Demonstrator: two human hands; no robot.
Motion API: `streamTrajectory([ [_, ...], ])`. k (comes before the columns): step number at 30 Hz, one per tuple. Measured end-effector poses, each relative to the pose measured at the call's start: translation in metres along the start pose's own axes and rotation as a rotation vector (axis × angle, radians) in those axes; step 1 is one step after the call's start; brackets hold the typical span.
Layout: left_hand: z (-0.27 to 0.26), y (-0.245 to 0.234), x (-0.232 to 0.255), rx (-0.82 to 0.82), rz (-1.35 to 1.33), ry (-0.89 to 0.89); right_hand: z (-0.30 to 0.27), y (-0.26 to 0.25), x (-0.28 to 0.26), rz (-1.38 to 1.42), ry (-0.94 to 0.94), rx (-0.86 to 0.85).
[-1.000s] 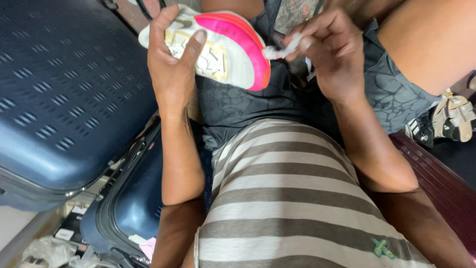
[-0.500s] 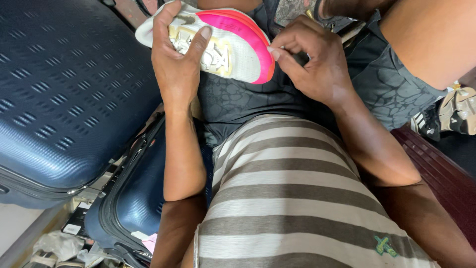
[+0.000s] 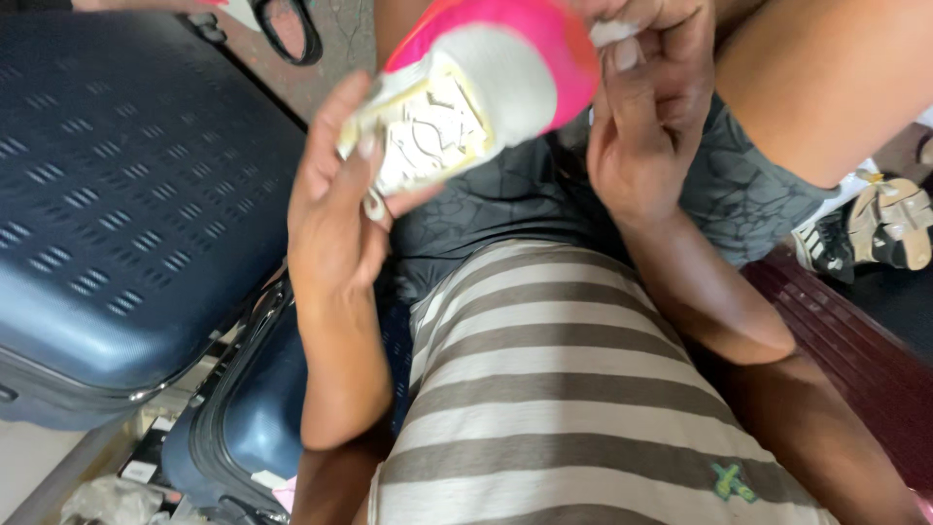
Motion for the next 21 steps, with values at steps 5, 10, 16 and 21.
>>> streamTrajectory([
  [5,-0.035,0.040,-0.025,-0.130,-0.365,-0.263,0.026,0.018,-0.011,0.170,-0.016,0.006],
  [10,-0.048,0.039,-0.066,0.004,-0.443,-0.388,0.030,0.044,0.022,0.115,0.125,-0.223],
  [16,-0.048,0.006,-0.072,0.004,-0.282,-0.350,0.032,-0.001,0.130,-0.114,0.315,-0.082],
  [21,-0.057,-0.038,-0.021,0.360,0.883,-0.128,0.027,-0.028,0.199,0.292,0.536,0.034],
])
Point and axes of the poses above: each hand's wrist, its own z-axis towards the middle knuckle, its own y-axis out of the palm, x = y × z, the point moved 8 cm from there along z, towards the middle knuckle, and after that the axes turned 1 degree about y, right-handed, at the moved point
